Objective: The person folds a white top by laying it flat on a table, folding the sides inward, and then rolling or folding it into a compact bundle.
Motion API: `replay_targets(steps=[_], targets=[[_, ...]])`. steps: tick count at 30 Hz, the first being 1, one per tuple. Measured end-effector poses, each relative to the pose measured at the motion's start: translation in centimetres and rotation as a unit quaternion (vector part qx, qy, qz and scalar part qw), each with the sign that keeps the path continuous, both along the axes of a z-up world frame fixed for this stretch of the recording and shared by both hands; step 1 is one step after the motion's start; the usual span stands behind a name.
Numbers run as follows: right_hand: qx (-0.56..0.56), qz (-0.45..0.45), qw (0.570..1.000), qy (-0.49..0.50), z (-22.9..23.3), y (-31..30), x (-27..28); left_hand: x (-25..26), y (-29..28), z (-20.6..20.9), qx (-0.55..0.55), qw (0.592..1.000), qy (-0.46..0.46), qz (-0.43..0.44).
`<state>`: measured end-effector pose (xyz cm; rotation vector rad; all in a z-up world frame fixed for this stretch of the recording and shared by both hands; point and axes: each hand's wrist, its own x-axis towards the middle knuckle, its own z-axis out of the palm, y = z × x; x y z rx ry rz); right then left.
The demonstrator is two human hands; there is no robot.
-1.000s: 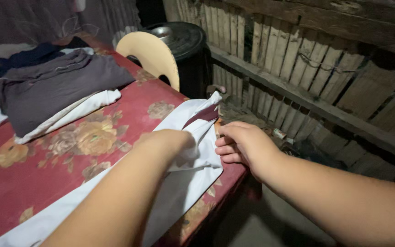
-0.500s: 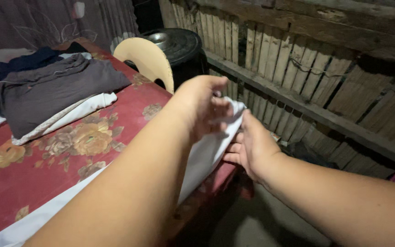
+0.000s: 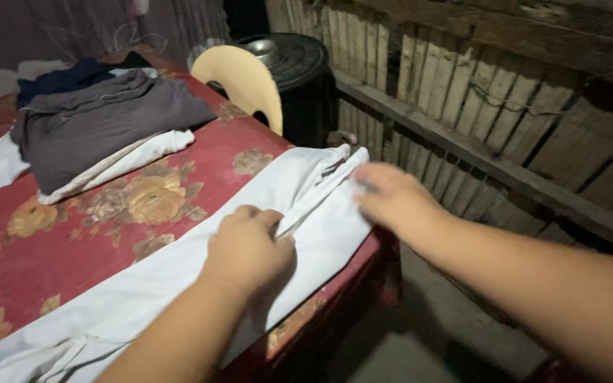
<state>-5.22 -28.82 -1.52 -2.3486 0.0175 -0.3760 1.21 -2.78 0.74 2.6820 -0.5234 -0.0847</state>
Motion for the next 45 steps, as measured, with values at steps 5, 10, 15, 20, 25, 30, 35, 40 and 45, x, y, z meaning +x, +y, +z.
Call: replay_targets(steps=[5,10,15,20,25,30,35,40,45], targets=[[-0.15,-0.116,0.942,0.275,2.3,0.8,0.1,-2.7,1.6,1.4,0.057,0.992,-0.107,-0.038],[-0.25,-0.165,0.933,0.2,2.8,1.2,1.0,-2.7,3.5,1.9,0.029,0.998,-0.059,0.025],[-0.303,0.07,0.95,0.032,2.5,3.9,3.3,-2.6,5.1,2.4,0.058,0.995,0.022,0.075],[-0.376,0.076,0.922,0.044,3.8,4.8,4.9,-2.9,9.1,2.5,0.125,0.992,0.024,0.008],[-0.382,0.009,0.915,0.13,5.8,5.7,7.7,-2.8,17.1,3.2,0.087,0.986,-0.007,0.14],[-0.274,0.094,0.956,-0.052,5.8,7.0,10.6,-3.3,30.1,4.9,0.196,0.827,-0.071,0.522],[-0.228,0.214,0.95,0.009,3.7,10.0,13.1,-4.5,35.8,1.3,0.162,0.797,0.042,0.581],[-0.351,0.19,0.916,0.04,2.4,12.6,13.8,-4.7,39.2,-1.6,0.136,0.806,0.056,0.573],[-0.466,0.108,0.875,0.08,3.0,14.2,13.3,-2.9,40.8,-2.5,0.083,0.864,-0.022,0.496]])
